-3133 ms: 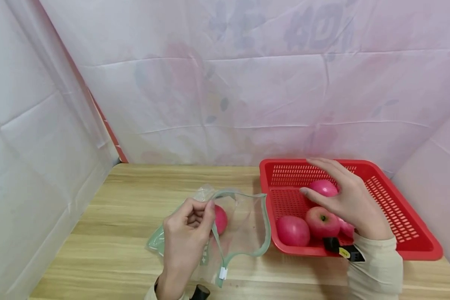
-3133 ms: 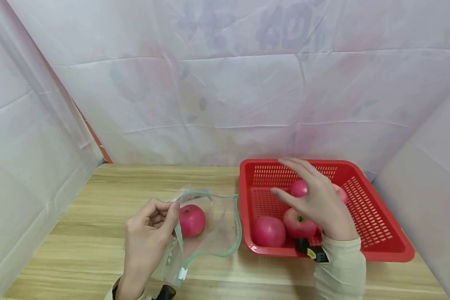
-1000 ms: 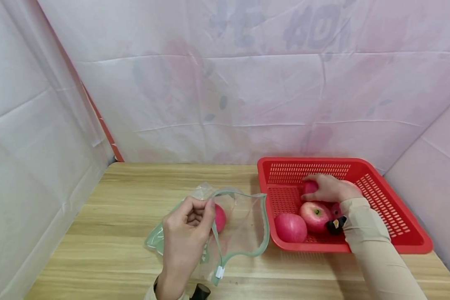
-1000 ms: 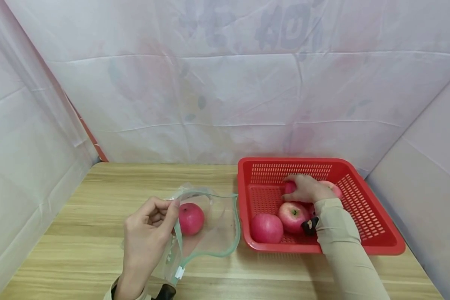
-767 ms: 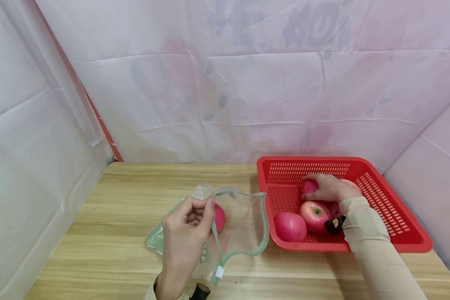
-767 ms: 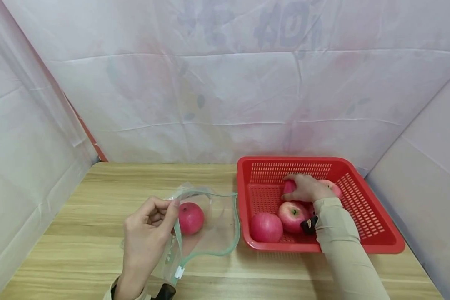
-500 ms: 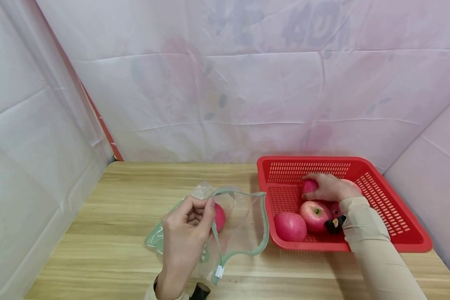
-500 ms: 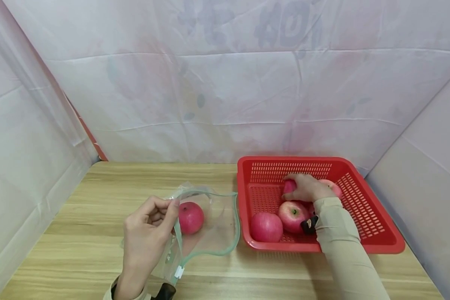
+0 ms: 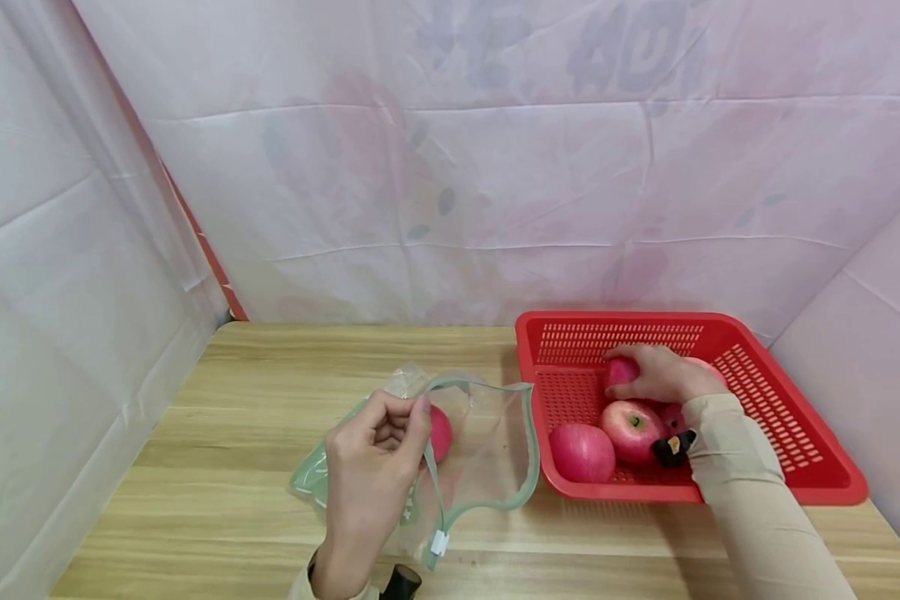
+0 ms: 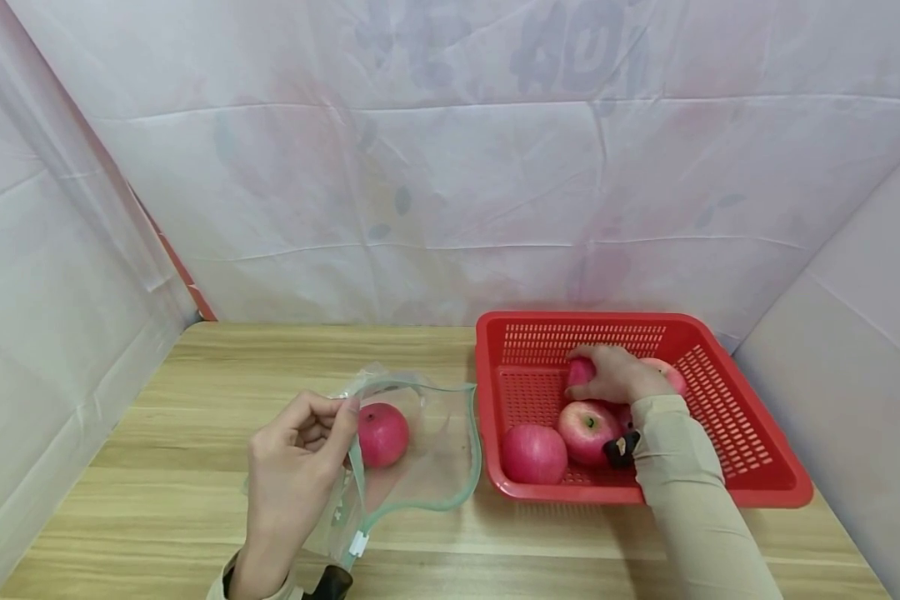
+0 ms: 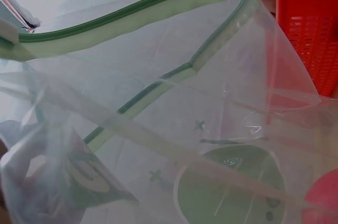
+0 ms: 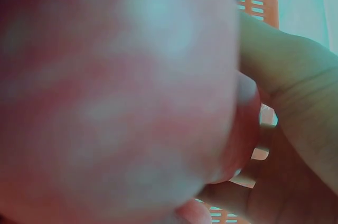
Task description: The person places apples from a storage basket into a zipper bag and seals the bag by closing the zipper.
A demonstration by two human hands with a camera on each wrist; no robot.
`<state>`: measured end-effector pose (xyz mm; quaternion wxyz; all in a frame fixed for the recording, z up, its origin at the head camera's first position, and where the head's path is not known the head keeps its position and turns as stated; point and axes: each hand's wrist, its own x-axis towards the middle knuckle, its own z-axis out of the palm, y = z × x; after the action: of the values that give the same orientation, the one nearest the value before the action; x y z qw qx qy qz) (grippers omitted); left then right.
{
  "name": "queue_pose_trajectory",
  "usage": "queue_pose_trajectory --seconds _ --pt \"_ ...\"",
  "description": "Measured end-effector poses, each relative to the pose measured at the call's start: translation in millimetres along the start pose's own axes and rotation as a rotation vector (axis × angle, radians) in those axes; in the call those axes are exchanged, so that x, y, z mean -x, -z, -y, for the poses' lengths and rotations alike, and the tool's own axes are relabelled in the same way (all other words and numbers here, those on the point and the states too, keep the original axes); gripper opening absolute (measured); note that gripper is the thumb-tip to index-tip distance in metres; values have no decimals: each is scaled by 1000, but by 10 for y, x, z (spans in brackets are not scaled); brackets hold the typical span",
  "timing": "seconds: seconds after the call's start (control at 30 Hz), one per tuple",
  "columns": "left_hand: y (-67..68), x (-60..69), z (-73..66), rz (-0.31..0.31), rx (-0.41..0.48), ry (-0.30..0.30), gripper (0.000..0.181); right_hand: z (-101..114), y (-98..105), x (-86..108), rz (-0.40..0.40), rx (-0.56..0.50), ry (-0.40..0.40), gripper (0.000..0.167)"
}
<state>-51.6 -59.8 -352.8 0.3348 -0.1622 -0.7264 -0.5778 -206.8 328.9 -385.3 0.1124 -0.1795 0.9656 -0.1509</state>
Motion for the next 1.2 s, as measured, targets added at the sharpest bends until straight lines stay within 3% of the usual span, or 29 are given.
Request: queue_pose_trajectory --seconds 0.4,0.53,0.8,0.9,1.2 --pt "10 -17 -7 10 3 31 11 13 13 -2 -49 7 31 60" --pt "12 -16 -20 25 23 108 9 18 8 -2 -75 15 52 59" --pt "36 -40 -76 83 78 386 6 49 30 9 -131 -4 83 59" --pt "48 -49 -80 105 70 420 12 76 48 15 -138 -27 72 61" --pt "77 -66 -64 157 58 435 15 91 64 7 -176 -17 98 62"
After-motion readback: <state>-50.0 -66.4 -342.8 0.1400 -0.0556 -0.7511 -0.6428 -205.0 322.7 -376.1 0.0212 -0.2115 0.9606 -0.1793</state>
